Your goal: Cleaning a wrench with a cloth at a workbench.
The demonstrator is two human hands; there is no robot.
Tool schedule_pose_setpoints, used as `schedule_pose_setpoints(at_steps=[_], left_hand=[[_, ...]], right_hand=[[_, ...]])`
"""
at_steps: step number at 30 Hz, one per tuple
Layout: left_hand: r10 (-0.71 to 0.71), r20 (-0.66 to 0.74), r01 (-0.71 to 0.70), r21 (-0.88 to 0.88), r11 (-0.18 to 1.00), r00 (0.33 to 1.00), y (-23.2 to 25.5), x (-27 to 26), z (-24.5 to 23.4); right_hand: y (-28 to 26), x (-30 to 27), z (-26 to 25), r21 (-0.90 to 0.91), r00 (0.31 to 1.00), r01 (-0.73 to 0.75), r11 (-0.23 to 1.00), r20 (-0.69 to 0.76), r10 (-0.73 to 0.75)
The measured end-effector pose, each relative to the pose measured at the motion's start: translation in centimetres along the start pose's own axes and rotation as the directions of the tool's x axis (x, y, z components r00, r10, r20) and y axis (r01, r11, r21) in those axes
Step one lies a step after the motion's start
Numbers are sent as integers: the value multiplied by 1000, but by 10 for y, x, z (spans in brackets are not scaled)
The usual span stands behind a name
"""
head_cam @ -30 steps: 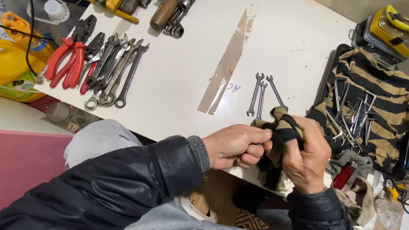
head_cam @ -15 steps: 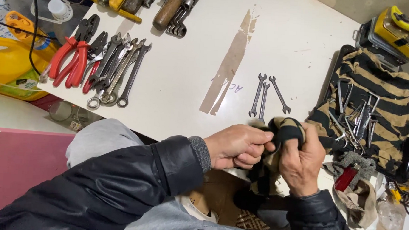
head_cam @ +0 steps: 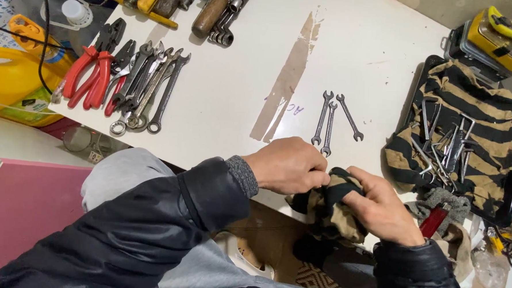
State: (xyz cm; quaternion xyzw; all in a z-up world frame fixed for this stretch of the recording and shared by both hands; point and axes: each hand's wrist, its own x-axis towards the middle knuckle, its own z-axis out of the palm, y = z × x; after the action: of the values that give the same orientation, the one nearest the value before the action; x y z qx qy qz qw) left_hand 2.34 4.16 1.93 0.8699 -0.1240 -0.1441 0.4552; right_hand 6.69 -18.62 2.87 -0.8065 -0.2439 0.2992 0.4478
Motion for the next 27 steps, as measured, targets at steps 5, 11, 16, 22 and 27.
schedule_pose_setpoints(at_steps=[5,11,16,22,27], left_hand=[[109,-208,-142,-149,979,972,2,-1,23],[-56,-141,5,-337,941,988,4,-4,31],[-107,105,105,24,994,989,16,-5,-8],[-130,213,105,124,987,968,12,-2,-7],[-103,-132,64,-273,960,986,2,0,45]], right_hand=[[-3,-1,4,57,961,128,990,-253,-110],[7,-2,1,23,955,107,994,-280,-96],[21,-6,0,-238,996,67,969,-39,-79],[10,-7,7,-255,993,113,960,41,-106],[1,-5,17,-31,894,16,999,-446,-28]])
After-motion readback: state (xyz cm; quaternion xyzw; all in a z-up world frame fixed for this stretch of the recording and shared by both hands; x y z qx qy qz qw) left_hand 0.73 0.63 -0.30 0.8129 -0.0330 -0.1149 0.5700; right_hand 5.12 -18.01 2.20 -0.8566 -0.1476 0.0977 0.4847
